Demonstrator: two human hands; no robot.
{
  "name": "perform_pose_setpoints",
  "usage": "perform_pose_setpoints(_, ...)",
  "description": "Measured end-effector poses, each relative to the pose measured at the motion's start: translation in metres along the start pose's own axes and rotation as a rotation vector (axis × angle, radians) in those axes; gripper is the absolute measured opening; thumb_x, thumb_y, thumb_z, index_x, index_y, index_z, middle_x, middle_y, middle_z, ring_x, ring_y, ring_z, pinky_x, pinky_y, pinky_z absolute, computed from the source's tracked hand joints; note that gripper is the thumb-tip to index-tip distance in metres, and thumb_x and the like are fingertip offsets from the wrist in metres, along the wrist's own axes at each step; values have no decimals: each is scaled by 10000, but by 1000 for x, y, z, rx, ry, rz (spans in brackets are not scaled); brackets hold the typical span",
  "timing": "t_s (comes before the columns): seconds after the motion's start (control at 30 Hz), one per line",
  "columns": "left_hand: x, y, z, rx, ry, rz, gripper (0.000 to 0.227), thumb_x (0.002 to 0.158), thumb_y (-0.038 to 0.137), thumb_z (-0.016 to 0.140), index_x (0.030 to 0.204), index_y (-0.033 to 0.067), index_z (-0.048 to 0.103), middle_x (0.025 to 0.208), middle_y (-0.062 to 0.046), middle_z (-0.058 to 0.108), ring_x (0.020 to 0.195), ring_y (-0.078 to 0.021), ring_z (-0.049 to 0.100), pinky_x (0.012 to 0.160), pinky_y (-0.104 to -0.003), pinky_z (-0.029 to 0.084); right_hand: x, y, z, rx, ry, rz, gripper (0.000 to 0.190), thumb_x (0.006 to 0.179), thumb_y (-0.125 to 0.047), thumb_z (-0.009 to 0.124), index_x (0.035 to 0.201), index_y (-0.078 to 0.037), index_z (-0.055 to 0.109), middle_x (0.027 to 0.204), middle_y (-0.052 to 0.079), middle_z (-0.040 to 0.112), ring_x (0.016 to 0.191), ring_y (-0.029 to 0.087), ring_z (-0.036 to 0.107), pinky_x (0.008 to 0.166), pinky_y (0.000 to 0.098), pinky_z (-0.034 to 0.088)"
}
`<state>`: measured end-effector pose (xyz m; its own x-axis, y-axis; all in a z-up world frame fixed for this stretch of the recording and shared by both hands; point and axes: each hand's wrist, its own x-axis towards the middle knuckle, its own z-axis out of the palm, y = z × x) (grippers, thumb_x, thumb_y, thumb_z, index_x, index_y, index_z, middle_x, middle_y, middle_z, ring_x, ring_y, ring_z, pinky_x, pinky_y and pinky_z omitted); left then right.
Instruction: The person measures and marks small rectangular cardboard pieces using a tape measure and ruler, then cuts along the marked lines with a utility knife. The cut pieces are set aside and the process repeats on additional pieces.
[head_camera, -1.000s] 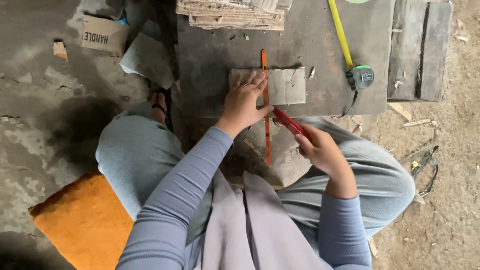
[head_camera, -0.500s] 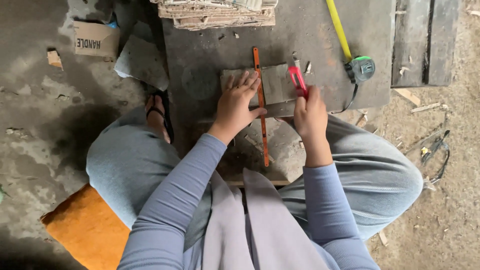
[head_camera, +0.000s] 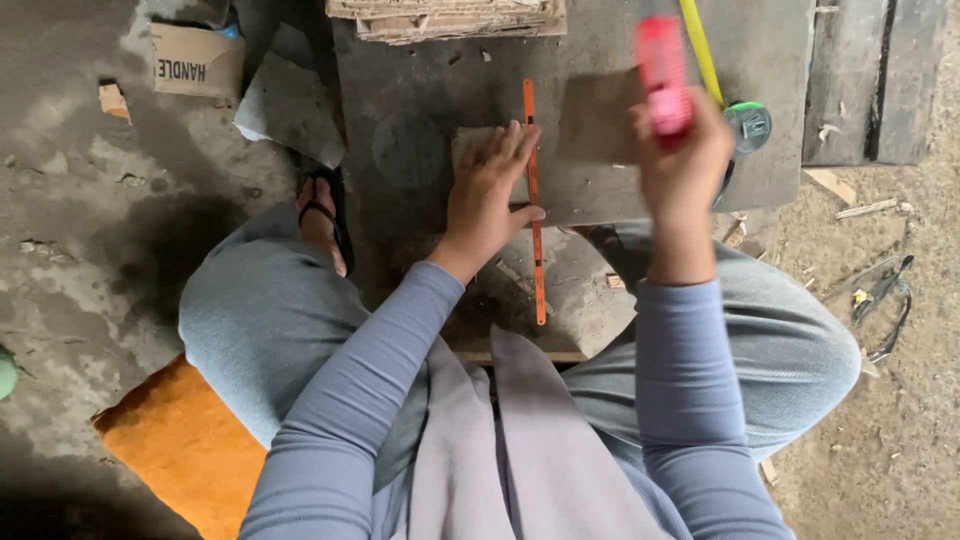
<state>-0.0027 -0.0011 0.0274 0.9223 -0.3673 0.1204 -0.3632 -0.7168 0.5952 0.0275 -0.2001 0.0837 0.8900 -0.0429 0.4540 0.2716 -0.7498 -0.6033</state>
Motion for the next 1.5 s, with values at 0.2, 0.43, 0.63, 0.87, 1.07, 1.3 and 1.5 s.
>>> perform_pose_setpoints(0.2,2,-1,7,24,-62,-4,709,666,294,758,1276,242,401,1378,-118,249,1268,-360,246,1034,-514,164,1,7,-54,-4,66,143,380,955,-59,733,747,-76,415,686,21,427,602,119,322,586,262,303)
perform_pose_setpoints(0.43,8,8,10,5,-67,-40,664,616,201,778,1214,235,492,1369,-73,256,1264,-382,181,987,-602,186,-59,44,-62,-28,-25,422,276,868,-59,693,726,-94,459,657,3,427,602,116,361,576,256,325)
perform_pose_setpoints(0.63,7,22,18,-9,93,-99,558,567,-17,669,1063,230,606,1226,-20,430,1248,-358,213,996,-625,72,-65,51,-73,23,116,435,250,881,-84,718,759,-88,501,671,8,512,598,95,450,589,237,390)
perform_pose_setpoints(0.87,11,22,8,215,-26,-128,747,709,276,709,1331,180,307,1373,-159,241,1300,-347,130,1017,-577,14,-83,55,-58,183,77,418,246,864,-77,713,760,-38,494,608,62,500,477,126,496,463,202,352)
perform_pose_setpoints(1.07,18,6,7,255,-92,6,775,785,387,618,1376,299,124,1369,-164,276,1291,-355,198,1004,-605,68,-94,28,-39,223,-31,483,213,804,-110,710,725,-51,521,548,26,454,505,115,482,489,194,312)
perform_pose_setpoints(1.3,20,-1,12,245,-123,28,607,834,408,529,1355,279,244,1383,-161,244,1298,-339,186,1007,-595,58,-66,-135,-39,1313,-188,1040,176,733,-210,652,714,-123,500,559,16,570,583,136,601,846,503,409)
perform_pose_setpoints(1.5,21,-2,18,215,-114,-16,561,844,432,480,1340,251,291,1385,-135,258,1304,-302,182,1024,-562,26,-138,-58,18,1711,-271,968,124,772,-203,601,788,-148,491,655,-42,413,621,90,433,729,391,421)
